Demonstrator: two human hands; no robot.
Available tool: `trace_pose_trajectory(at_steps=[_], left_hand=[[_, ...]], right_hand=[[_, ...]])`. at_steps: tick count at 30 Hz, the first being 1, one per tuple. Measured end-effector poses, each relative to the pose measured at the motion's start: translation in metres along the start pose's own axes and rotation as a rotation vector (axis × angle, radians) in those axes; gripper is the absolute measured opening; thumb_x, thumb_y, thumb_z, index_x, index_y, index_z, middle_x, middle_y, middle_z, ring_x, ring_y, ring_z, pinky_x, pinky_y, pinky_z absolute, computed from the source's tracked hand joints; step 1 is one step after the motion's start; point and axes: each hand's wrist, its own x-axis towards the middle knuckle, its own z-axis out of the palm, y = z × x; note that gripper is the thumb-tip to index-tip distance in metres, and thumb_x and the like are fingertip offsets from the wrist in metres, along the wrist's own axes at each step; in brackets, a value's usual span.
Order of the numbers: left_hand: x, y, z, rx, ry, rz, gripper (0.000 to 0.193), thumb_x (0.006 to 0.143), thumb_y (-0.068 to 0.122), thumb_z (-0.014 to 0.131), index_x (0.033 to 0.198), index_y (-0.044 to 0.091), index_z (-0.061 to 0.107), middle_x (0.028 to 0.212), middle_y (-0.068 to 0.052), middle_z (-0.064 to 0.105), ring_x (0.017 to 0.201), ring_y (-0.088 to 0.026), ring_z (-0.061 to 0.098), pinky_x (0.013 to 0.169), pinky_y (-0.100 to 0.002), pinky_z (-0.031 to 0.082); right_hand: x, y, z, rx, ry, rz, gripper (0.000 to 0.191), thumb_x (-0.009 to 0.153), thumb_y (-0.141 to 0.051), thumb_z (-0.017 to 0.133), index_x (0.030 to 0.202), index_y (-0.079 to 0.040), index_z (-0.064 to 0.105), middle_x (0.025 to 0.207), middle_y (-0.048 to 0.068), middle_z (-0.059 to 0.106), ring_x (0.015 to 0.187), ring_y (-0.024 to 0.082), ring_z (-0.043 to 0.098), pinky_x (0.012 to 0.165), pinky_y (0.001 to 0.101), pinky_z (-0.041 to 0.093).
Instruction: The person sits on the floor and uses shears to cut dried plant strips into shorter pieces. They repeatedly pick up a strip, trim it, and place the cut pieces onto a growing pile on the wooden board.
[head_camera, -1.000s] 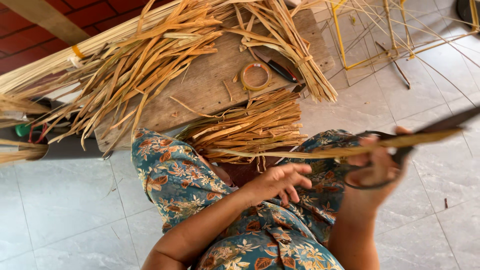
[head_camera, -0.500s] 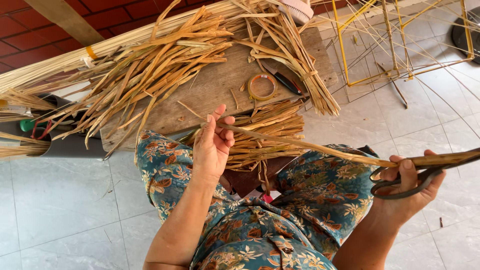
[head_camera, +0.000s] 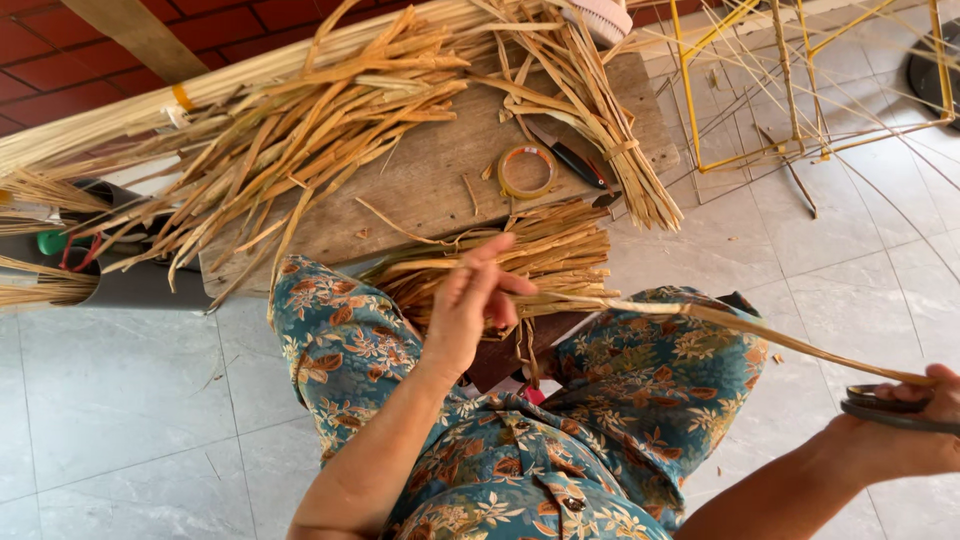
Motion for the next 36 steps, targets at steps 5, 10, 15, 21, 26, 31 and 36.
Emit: trace_pose_trajectory(at_steps=[5,10,15,21,26,31,36], left_hand=[[0.021,0.025,0.027,0.497,-0.123,0.136,0.048,0.106,0.025,0.048,0.152,0.011,0.046,0.094,-0.004,0.079,0.054,-0.003,0.061,0.047,-0.017,0.052],[0.028,0.043,0.018,0.239,-0.139,0.224,0.041,0.110,0.019,0.055,0.148,0.004,0.054,0.113,-0.007,0.077,0.074,-0.004,0.062,0.063,-0.017,0.050],[0.021,0.068,0.008,0.176,-0.056,0.205,0.037,0.108,0.022,0.057,0.139,0.004,0.064,0.112,-0.007,0.078,0.071,-0.004,0.058,0.060,-0.017,0.044],[0.012,0.095,0.006,0.472,-0.073,0.364,0.034,0.110,0.029,0.058,0.128,0.005,0.074,0.123,-0.006,0.074,0.089,-0.008,0.056,0.080,-0.022,0.050],[0.016,0.098,0.020,0.705,-0.194,0.536,0.033,0.109,0.033,0.060,0.127,0.008,0.074,0.144,-0.006,0.066,0.133,-0.019,0.062,0.110,-0.032,0.052],[0.014,0.100,0.032,0.799,-0.258,0.582,0.034,0.105,0.030,0.063,0.133,0.012,0.072,0.151,-0.010,0.058,0.143,-0.026,0.052,0.120,-0.037,0.045],[0.011,0.098,0.015,0.743,-0.187,0.514,0.050,0.100,0.033,0.069,0.141,0.005,0.059,0.145,-0.012,0.060,0.137,-0.023,0.057,0.114,-0.035,0.047]], right_hand=[[-0.050,0.019,0.027,-0.169,-0.392,0.011,0.031,0.108,0.007,0.064,0.131,-0.012,0.054,0.098,0.014,0.072,0.066,0.010,0.061,0.053,0.0206,0.041],[-0.142,0.040,0.065,-0.283,-0.755,0.347,0.043,0.098,0.009,0.063,0.137,-0.006,0.058,0.099,0.012,0.076,0.073,0.012,0.066,0.063,0.0238,0.052],[-0.175,0.030,0.101,-0.639,-0.996,0.273,0.051,0.088,-0.004,0.078,0.137,-0.006,0.061,0.110,0.005,0.076,0.083,0.009,0.065,0.066,0.0244,0.050],[-0.180,-0.012,0.136,-0.882,-1.192,-0.222,0.063,0.079,-0.019,0.090,0.133,-0.007,0.062,0.104,0.006,0.069,0.078,0.015,0.062,0.069,0.0297,0.053],[-0.200,-0.033,0.164,-0.876,-1.423,-0.230,0.070,0.070,-0.032,0.092,0.131,-0.010,0.064,0.098,0.007,0.064,0.074,0.019,0.062,0.066,0.0353,0.054],[-0.211,-0.022,0.168,-0.871,-1.377,-0.020,0.069,0.074,-0.028,0.092,0.134,-0.008,0.065,0.088,0.005,0.066,0.070,0.012,0.060,0.064,0.0286,0.051],[-0.204,0.005,0.145,-0.599,-1.237,0.232,0.065,0.080,-0.022,0.089,0.137,-0.004,0.063,0.086,-0.003,0.065,0.076,0.003,0.058,0.070,0.0201,0.049]])
